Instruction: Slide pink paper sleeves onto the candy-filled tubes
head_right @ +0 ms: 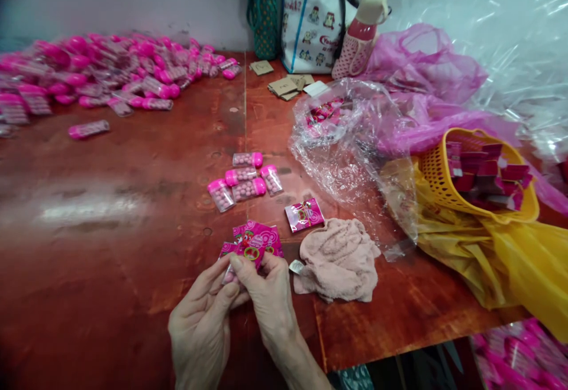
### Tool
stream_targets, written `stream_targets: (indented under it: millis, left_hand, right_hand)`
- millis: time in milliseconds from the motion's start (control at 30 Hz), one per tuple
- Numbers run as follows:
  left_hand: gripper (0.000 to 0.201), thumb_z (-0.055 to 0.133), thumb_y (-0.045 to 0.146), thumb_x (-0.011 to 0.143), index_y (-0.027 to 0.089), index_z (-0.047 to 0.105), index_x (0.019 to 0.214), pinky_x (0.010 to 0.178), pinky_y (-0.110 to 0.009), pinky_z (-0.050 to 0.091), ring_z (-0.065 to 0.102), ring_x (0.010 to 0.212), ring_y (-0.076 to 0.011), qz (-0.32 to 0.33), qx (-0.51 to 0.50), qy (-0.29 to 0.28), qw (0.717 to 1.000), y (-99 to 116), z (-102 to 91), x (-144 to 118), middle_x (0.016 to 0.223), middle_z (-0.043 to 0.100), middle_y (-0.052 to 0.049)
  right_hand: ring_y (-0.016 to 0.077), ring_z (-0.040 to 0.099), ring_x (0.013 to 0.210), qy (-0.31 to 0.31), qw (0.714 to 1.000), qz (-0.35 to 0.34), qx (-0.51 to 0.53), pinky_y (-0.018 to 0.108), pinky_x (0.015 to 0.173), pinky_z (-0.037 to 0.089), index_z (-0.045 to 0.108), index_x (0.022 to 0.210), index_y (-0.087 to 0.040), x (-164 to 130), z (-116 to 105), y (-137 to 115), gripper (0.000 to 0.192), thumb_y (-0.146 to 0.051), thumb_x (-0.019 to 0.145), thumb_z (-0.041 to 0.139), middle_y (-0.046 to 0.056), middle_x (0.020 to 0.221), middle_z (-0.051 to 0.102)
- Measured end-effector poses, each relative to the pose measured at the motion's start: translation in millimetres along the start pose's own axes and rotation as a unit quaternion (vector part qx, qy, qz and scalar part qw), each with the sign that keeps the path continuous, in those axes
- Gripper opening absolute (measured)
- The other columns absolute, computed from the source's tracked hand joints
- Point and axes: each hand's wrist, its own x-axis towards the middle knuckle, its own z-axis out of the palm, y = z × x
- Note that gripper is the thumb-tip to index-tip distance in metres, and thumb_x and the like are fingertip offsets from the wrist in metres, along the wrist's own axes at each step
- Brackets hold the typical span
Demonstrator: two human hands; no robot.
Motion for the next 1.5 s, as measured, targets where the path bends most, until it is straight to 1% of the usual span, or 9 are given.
stream_targets:
  millis: [267,400,500,700,967,1100,1267,1400,1500]
  left_hand:
    - [0.021,0.072,0.014,0.066,0.017,0.066,0.086,0.062,-0.021,0.056,0.068,0.071,-0.0153,-0.001,0.000,-0.029,1.000,0.7,-2.1,6.5,0.079,0.072,-0.003]
    - [0.022,0.070,0.014,0.068,0.016,0.062,0.088,0.061,-0.022,0.056,0.067,0.070,-0.0149,-0.008,0.003,-0.031,0.999,4.8,2.8,6.8,0.079,0.071,-0.003]
    - [0.025,0.071,0.014,0.067,0.014,0.059,0.089,0.057,-0.025,0.057,0.067,0.063,-0.0151,-0.019,0.020,-0.040,0.999,6.8,5.0,6.3,0.075,0.070,-0.004]
    - [0.022,0.070,0.014,0.067,0.013,0.058,0.084,0.048,-0.025,0.056,0.065,0.053,-0.0161,-0.025,0.051,-0.069,0.996,4.1,5.2,4.2,0.066,0.069,-0.002]
    - [0.019,0.071,0.014,0.067,0.014,0.061,0.083,0.049,-0.023,0.056,0.067,0.062,-0.0165,0.018,0.061,-0.008,0.998,0.8,0.2,3.5,0.076,0.070,-0.004]
    - [0.019,0.070,0.015,0.069,0.014,0.061,0.086,0.054,-0.023,0.056,0.068,0.066,-0.0167,0.003,0.032,-0.035,0.999,5.4,2.3,9.2,0.079,0.071,-0.005]
    - [0.028,0.069,0.013,0.069,0.012,0.059,0.094,0.051,-0.024,0.056,0.067,0.058,-0.0172,-0.027,0.031,-0.055,0.998,10.5,5.0,14.1,0.071,0.070,-0.005]
    - [0.026,0.070,0.012,0.067,0.011,0.059,0.091,0.052,-0.025,0.056,0.067,0.055,-0.0162,-0.040,0.032,-0.044,0.998,7.7,2.7,13.0,0.072,0.071,-0.006]
    - [0.023,0.071,0.012,0.066,0.013,0.060,0.086,0.056,-0.024,0.056,0.068,0.062,-0.0160,-0.022,0.018,-0.011,1.000,4.8,2.6,11.4,0.078,0.071,-0.006]
  right_hand:
    - [0.0085,0.057,0.055,0.023,0.999,-0.008,-0.022,0.017,0.051,0.047,0.067,0.067,-0.014,-1.1,1.6,7.9,0.020,-0.033,0.070,0.072,-0.001,0.062,0.065]
    - [0.0092,0.057,0.057,-0.016,1.000,0.004,-0.004,0.018,0.055,0.047,0.069,0.072,-0.013,3.5,-7.8,3.1,0.026,-0.039,0.069,0.072,0.001,0.064,0.066]
    - [0.0086,0.054,0.053,-0.020,1.000,-0.009,0.004,0.018,0.052,0.046,0.066,0.069,-0.014,7.2,-15.0,-5.8,0.032,-0.045,0.072,0.067,0.000,0.059,0.064]
    - [0.0057,0.050,0.044,0.009,1.000,0.006,0.006,0.014,0.040,0.040,0.063,0.064,-0.013,7.6,-13.9,-12.5,0.025,-0.036,0.070,0.072,-0.001,0.055,0.063]
    - [0.0051,0.049,0.046,-0.004,0.999,0.010,-0.030,0.012,0.039,0.041,0.066,0.061,-0.012,1.0,-2.7,4.1,0.025,-0.034,0.071,0.070,-0.002,0.054,0.059]
    - [0.0089,0.057,0.059,-0.015,1.000,0.006,-0.002,0.017,0.053,0.048,0.068,0.072,-0.014,1.5,-5.8,5.2,0.022,-0.037,0.073,0.069,-0.001,0.064,0.063]
    - [0.0088,0.053,0.061,-0.029,0.999,-0.010,0.027,0.018,0.059,0.045,0.065,0.071,-0.016,10.3,-19.1,-1.0,0.031,-0.046,0.078,0.062,-0.002,0.064,0.062]
    - [0.0084,0.050,0.057,-0.006,0.999,-0.034,-0.019,0.018,0.054,0.043,0.064,0.068,-0.014,9.6,-15.8,-3.4,0.026,-0.038,0.079,0.063,-0.002,0.060,0.059]
    - [0.0105,0.052,0.057,0.024,0.995,-0.052,-0.087,0.021,0.056,0.045,0.065,0.072,-0.015,0.5,-5.9,1.4,0.023,-0.036,0.080,0.061,-0.001,0.061,0.059]
